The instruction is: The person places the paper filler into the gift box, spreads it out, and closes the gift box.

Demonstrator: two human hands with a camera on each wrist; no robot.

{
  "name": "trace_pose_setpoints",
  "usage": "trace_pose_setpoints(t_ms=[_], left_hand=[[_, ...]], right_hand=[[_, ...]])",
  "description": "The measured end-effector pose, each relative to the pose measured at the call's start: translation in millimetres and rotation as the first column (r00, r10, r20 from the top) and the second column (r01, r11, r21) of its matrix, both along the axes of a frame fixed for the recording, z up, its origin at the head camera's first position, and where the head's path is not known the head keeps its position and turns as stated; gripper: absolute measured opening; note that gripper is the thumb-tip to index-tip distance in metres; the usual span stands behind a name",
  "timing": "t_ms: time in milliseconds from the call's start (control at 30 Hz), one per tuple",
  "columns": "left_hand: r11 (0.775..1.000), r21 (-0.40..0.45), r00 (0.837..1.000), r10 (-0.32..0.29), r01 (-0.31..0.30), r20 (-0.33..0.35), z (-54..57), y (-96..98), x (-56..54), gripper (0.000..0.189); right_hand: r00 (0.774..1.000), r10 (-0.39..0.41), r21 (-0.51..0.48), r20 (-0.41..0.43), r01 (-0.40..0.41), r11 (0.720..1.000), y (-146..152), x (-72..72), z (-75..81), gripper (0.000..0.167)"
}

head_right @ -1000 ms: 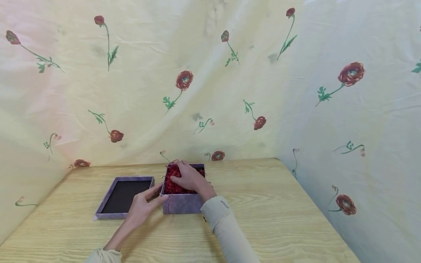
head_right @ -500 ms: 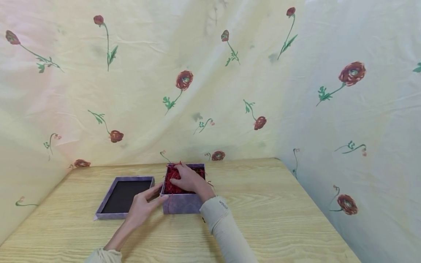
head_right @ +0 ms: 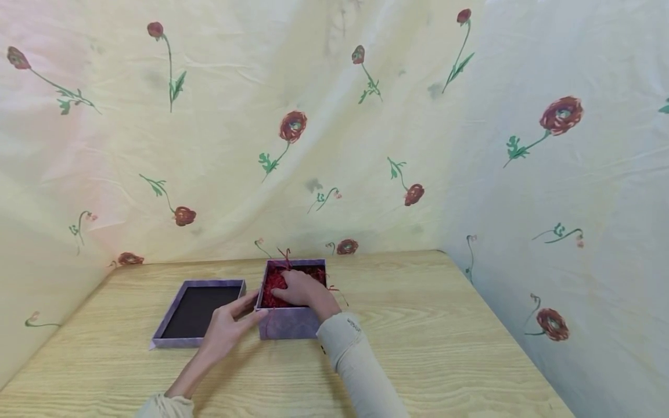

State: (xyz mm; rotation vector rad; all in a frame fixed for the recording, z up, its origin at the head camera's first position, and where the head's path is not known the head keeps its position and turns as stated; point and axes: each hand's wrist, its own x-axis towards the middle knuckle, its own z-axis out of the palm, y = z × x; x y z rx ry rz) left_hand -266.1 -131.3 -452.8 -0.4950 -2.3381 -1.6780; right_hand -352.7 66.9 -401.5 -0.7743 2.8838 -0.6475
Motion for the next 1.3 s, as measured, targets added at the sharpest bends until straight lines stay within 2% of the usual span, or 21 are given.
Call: trace_pose_setpoints(t_ms=[300, 567, 767, 900, 1000, 1133, 1300], left_hand=[[1.000, -0.003, 1.000, 0.000, 0.000, 0.003, 0.2, 0.9, -0.4, 0.060], [1.000, 0.001, 1.000, -0.004, 0.004, 0.000, -1.3, 0.6, -1.5, 0.060], [1.000, 0.000, 1.000, -0.004, 0.004, -0.004, -0.9, 0.8, -0.4, 0.060], [1.000, 0.006, 1.000, 0.002, -0.002, -0.001, 0.4, 1.1, 0.9, 0.059], [1.000, 0.005, 1.000, 0.002, -0.002, -0.001, 0.9, 1.2, 1.0, 0.059], [1.000, -0.003, 1.000, 0.002, -0.002, -0.004, 1.1, 1.0, 0.4, 0.059], [1.000, -0.003, 1.000, -0.002, 0.002, -0.024, 0.8, 1.5, -0.8, 0.058]], right_hand=[[0.997, -0.056, 0.082, 0.056, 0.051, 0.995, -1.5, 2.0, 0.3, 0.057], [0.997, -0.058, 0.112, 0.059, 0.051, 0.992, -3.3, 0.7, 0.4, 0.058], [0.998, -0.054, 0.132, -0.032, 0.058, 0.990, -2.1, 1.1, -1.1, 0.058], [0.991, -0.067, 0.147, -0.112, 0.083, 0.986, -0.6, 7.5, 2.0, 0.060], [0.986, -0.064, 0.120, -0.154, 0.083, 0.989, 1.3, 13.8, 6.2, 0.059], [0.972, -0.085, 0.068, -0.221, 0.103, 0.992, 5.3, 20.3, 12.5, 0.057], [0.946, -0.148, 0.005, -0.288, 0.156, 0.988, 9.9, 21.7, 14.4, 0.062]])
